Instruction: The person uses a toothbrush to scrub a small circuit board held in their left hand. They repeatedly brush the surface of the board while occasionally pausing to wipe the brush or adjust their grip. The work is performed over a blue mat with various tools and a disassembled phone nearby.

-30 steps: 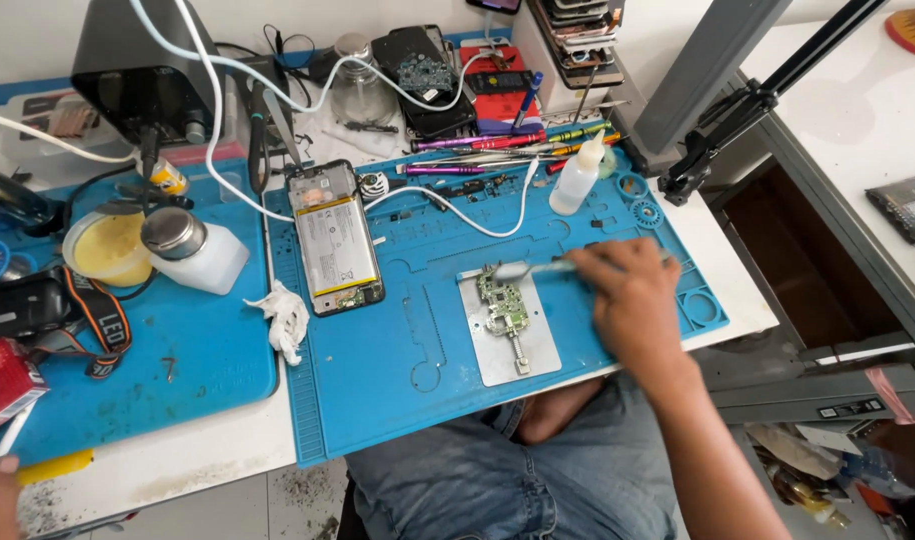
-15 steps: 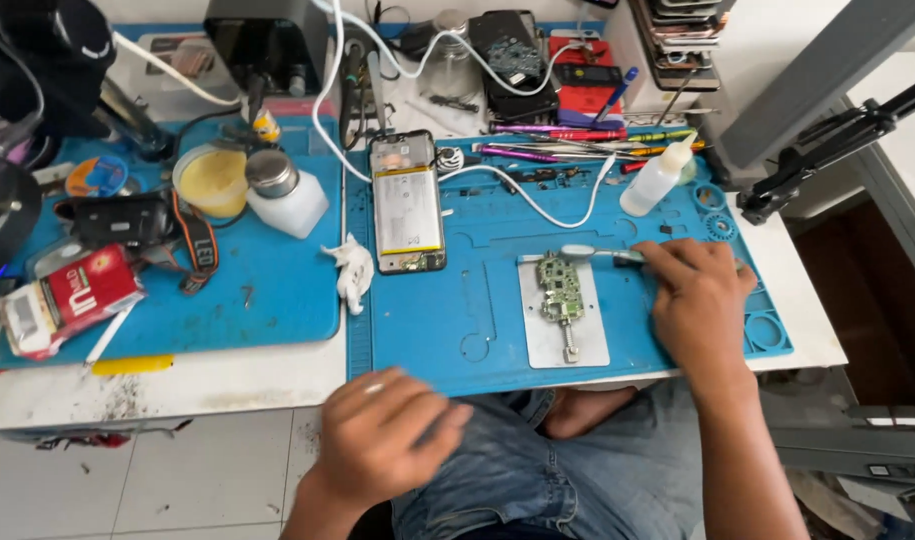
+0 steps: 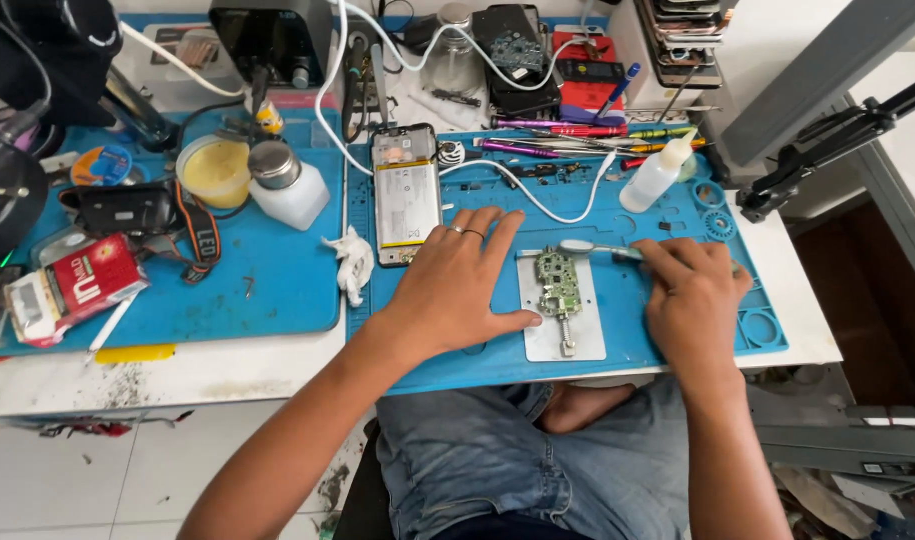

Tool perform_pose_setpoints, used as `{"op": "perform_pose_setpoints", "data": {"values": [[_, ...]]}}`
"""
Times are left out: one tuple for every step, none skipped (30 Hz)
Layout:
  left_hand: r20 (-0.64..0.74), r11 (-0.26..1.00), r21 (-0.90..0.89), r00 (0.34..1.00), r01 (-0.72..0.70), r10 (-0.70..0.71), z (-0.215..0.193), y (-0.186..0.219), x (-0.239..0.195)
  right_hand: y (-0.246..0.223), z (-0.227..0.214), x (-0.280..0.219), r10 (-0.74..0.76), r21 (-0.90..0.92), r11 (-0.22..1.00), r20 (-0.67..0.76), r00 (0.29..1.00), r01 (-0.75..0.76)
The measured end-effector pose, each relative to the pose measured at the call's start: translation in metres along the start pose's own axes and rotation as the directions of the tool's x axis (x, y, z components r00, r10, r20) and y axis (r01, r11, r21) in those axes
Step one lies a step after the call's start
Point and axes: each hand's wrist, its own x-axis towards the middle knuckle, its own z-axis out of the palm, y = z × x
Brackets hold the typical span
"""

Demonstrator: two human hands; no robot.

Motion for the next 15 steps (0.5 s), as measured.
{"op": "perform_pose_setpoints", "data": {"values": [[-0.051,1.000,-0.008,0.999,-0.011,0.011,0.006,-0.002,0.003,0.003,0.000,0.002,0.013,-0.013,1.000,-0.005,1.000,-0.013],[-0.058,1.000,-0.006,0.998,-0.014,0.014,0.006,-0.003,0.005,-0.003,-0.001,0.002,0.011,-0.016,1.000,-0.011,1.000,-0.011],[-0.101,0.999,0.011,0.994,-0.042,0.043,0.007,-0.004,0.006,-0.009,-0.001,0.001,-0.021,-0.008,1.000,-0.017,1.000,0.021],[-0.134,0.998,0.020,0.989,-0.059,0.061,0.010,-0.003,0.001,-0.016,-0.002,-0.006,-0.054,0.005,0.999,-0.007,0.998,0.055],[-0.130,0.999,0.013,0.990,-0.051,0.052,0.003,0.001,-0.007,-0.008,0.000,-0.007,-0.058,0.006,0.998,0.004,0.998,0.058],[-0.252,0.996,0.030,0.963,-0.089,0.094,-0.006,0.002,-0.013,-0.001,0.003,-0.004,-0.023,0.007,1.000,-0.020,1.000,0.023],[-0.369,0.991,0.052,0.919,-0.126,0.136,-0.015,0.004,-0.018,0.008,0.006,-0.001,0.012,0.008,1.000,-0.045,0.999,-0.012],[-0.367,0.989,0.053,0.918,-0.140,0.150,-0.031,0.001,-0.035,-0.001,-0.001,-0.001,0.024,0.005,1.000,-0.052,0.998,-0.023],[-0.444,0.995,0.101,0.895,-0.005,0.049,-0.047,-0.003,-0.052,-0.009,-0.007,-0.001,-0.037,0.020,0.999,-0.066,0.997,0.038],[-0.520,0.982,0.132,0.853,0.135,-0.048,-0.062,-0.005,-0.070,-0.017,-0.014,-0.004,-0.097,0.032,0.995,-0.075,0.993,0.099],[-0.516,0.984,0.129,0.855,0.123,-0.039,-0.079,-0.019,-0.096,-0.017,-0.015,-0.004,-0.085,0.027,0.996,-0.076,0.994,0.087],[-0.477,0.917,0.280,0.870,0.282,-0.122,-0.094,-0.032,-0.122,-0.017,-0.016,-0.004,-0.092,0.070,0.993,-0.061,0.994,0.096],[-0.451,0.803,0.427,0.867,0.416,-0.209,-0.110,-0.046,-0.148,-0.016,-0.019,-0.005,-0.100,0.112,0.988,-0.046,0.994,0.104],[-0.453,0.810,0.425,0.869,0.405,-0.197,-0.100,-0.071,-0.185,-0.009,-0.016,-0.004,-0.090,0.104,0.990,-0.052,0.995,0.095],[-0.490,0.794,0.243,0.777,0.557,-0.395,-0.091,-0.097,-0.221,-0.003,-0.014,-0.003,-0.071,0.094,0.992,-0.080,0.994,0.078]]}}
